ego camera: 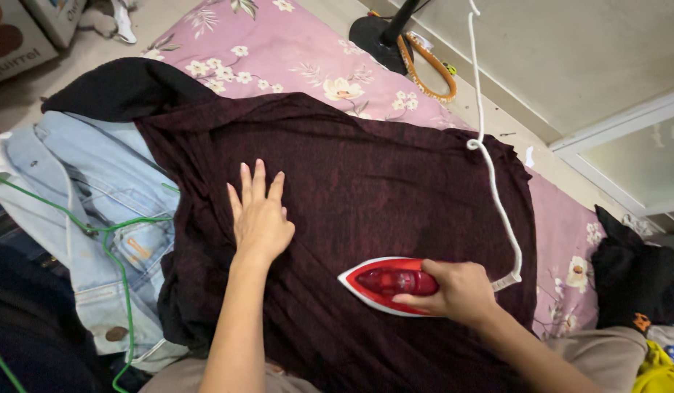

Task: The person irons a dark maroon patterned top on a bed, using a red iron. They smooth the fabric with one hand while moving the iron over the surface, then flip the garment and continue ironing the other side.

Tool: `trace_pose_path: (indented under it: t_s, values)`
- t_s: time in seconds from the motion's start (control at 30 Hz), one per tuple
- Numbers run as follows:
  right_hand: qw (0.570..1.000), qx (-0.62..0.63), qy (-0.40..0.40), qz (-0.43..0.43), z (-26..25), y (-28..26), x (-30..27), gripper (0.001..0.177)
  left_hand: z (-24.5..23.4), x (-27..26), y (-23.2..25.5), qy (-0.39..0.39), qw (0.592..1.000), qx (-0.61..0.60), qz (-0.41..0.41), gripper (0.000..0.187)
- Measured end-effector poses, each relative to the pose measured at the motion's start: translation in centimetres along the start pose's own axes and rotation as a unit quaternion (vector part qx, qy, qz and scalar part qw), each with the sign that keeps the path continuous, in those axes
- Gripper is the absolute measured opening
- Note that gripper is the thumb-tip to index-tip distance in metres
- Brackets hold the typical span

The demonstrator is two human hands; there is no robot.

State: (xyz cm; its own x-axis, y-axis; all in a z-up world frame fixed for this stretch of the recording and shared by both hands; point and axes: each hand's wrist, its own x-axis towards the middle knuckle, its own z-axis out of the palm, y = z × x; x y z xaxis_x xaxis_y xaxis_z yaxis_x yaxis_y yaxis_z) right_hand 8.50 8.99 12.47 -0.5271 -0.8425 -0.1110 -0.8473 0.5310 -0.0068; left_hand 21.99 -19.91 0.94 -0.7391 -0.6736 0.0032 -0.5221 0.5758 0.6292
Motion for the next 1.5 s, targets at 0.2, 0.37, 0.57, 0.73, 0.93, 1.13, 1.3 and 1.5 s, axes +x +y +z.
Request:
trace_pose_path:
  t_s: [0.2, 0.37, 0.57, 0.73, 0.93, 1.13, 1.3, 1.5]
  values:
    - [0.994, -0.023, 0.079, 0.067, 0.7, -1.7, 3.8, 0.064, -0.9, 0.3, 0.2, 0.013, 0.999, -0.026, -0.039, 0.092]
    - [0.986, -0.059, 0.119, 0.104, 0.3, -2.8, 11.1, 0.068, -1.1, 0.6, 0.4, 0.003, 0.998, -0.034, -0.050, 0.098]
    - [0.979, -0.088, 0.133, 0.130, -0.3, -2.4, 21.6, 0.077, -1.2, 0.6, 0.4, 0.005, 0.999, -0.029, -0.045, 0.099]
    - [0.987, -0.050, 0.091, 0.123, -1.0, -1.7, 24.7, 0.079, -1.4, 0.7, 0.6, 0.001, 0.998, -0.038, -0.051, 0.097]
    - [0.982, 0.040, -0.090, 0.163, -3.1, -3.3, 20.5, 0.071, -0.8, 1.0, 0.0, -0.007, 0.997, -0.048, -0.061, 0.094]
    - [0.984, 0.008, -0.138, 0.110, -1.8, -4.0, 8.6, 0.070, 0.1, 1.1, -1.1, 0.016, 0.997, -0.067, -0.037, 0.087]
    - [0.994, 0.032, -0.087, 0.055, -0.5, -3.7, 0.5, 0.062, 0.5, 1.1, -1.5, 0.031, 0.996, -0.077, -0.032, 0.085]
    - [0.997, 0.026, 0.048, 0.063, 0.3, -4.1, 0.7, 0.061, 0.5, 1.0, -1.4, 0.036, 0.994, -0.094, -0.043, 0.087]
